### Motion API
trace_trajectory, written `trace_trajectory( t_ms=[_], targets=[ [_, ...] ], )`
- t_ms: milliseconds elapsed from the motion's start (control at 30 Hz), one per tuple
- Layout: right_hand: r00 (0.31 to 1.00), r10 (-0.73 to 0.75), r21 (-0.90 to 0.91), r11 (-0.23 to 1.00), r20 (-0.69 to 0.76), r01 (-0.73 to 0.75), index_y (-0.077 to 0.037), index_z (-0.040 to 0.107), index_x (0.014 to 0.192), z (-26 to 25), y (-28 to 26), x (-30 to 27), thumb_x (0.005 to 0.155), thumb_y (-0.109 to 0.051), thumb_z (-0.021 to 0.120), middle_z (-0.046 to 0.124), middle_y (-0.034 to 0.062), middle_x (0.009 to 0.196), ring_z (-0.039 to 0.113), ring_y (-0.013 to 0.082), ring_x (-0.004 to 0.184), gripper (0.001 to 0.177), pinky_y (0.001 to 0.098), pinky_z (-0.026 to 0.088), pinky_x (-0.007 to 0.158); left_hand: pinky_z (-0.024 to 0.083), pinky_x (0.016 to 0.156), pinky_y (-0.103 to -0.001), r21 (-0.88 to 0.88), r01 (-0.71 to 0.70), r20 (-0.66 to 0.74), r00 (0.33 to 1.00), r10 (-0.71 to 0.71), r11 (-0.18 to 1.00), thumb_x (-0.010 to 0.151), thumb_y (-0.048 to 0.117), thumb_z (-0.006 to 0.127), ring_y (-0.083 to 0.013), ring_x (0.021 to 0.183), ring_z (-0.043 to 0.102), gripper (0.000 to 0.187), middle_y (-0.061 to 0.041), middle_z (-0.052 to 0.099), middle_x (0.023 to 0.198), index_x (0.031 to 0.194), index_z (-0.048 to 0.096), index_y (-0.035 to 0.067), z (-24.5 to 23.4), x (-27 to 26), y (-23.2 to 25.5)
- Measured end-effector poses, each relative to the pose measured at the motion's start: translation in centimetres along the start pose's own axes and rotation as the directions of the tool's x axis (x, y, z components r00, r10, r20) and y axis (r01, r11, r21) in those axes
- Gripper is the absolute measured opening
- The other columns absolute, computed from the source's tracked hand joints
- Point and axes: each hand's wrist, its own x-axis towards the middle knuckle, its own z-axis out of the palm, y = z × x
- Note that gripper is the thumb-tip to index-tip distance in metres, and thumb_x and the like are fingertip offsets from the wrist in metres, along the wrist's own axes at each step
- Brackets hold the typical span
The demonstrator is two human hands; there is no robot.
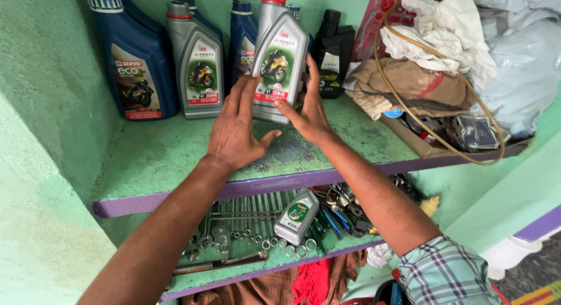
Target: The person systematically removes various automotive supplies, including boxes and bottles of motor oil, from a wall-mounted shelf. They place each item into a black bucket on the floor below, clearing the shelf space.
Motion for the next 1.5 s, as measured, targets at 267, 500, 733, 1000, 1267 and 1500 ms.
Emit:
trace_trajectory(
  t_ms=[267,500,733,1000,1267,1500],
  targets=[
    [0.99,0.142,0.037,0.989,-0.025,-0.141,-0.018,-0.002,0.168,-1.2,-4.2,-3.9,0.096,-0.028,0.076,0.039,0.0252,0.16,0.056,0.0335,0.14,0.106,0.0464,0.052,0.114,0.055,0.096,-0.047,0.022,-0.13,0.074,0.989,0.128,0.991,0.064,0.027,0.093,-0.0444,0.13,0.054,0.115,-0.021,0.035,0.157,0.156,0.027,0.008,-0.7,-0.2,0.9],
    [0.969,0.229,0.128,0.968,-0.095,-0.216,-0.013,-0.003,0.166,-4.8,-6.9,-9.4,0.089,-0.018,0.075,0.044,0.0227,0.153,0.061,0.0299,0.128,0.11,0.0452,0.055,0.109,0.06,0.083,-0.042,0.137,-0.421,0.085,0.907,0.413,0.897,0.075,0.059,0.082,-0.0331,0.114,0.068,0.101,-0.016,0.056,0.142,0.15,0.043,0.005,-0.3,-0.6,1.7],
    [0.937,0.284,0.256,0.939,-0.205,-0.229,-0.008,0.0,0.17,-9.2,-9.9,-16.6,0.089,-0.02,0.079,0.042,0.0212,0.156,0.05,0.0293,0.142,0.113,0.0429,0.043,0.121,0.06,0.075,-0.035,0.328,-0.446,-0.024,0.877,0.48,0.832,0.094,0.035,0.081,-0.0252,0.095,0.073,0.058,-0.01,0.065,0.134,0.138,0.055,0.008,-0.5,-1.2,2.9],
    [0.872,0.377,0.336,0.902,-0.312,-0.27,-0.004,0.007,0.164,-11.8,-8.7,-30.5,0.075,-0.019,0.084,0.046,0.0175,0.141,0.052,0.0298,0.133,0.119,0.0503,0.051,0.112,0.061,0.065,-0.031,-0.088,-0.149,-0.358,0.927,0.108,0.985,0.096,0.01,0.08,-0.0171,0.081,0.072,0.062,-0.014,0.074,0.113,0.147,0.047,-0.004,5.6,-10.5,9.1],
    [0.729,0.65,0.381,0.742,-0.212,-0.551,-0.005,0.014,0.16,-13.1,-6.7,-44.0,0.066,-0.023,0.092,0.049,0.0183,0.142,0.054,0.0305,0.131,0.123,0.0481,0.047,0.11,0.058,0.088,-0.046,-0.62,0.334,0.348,0.928,-0.132,0.711,0.078,0.042,0.089,-0.0329,0.109,0.07,0.107,-0.023,0.07,0.123,0.156,0.031,-0.003,16.6,-21.7,18.2],
    [0.388,0.917,0.357,0.394,-0.09,-0.847,-0.018,0.025,0.158,-14.3,-4.5,-46.4,0.082,-0.027,0.076,0.065,0.0149,0.133,0.066,0.0274,0.118,0.092,0.0429,0.053,0.1,0.058,0.094,-0.05,-0.341,0.9,0.713,0.436,-0.549,0.272,0.078,0.045,0.079,-0.0309,0.113,0.068,0.099,-0.017,0.066,0.128,0.159,0.034,0.01,24.8,-24.8,20.2]
  ],
)
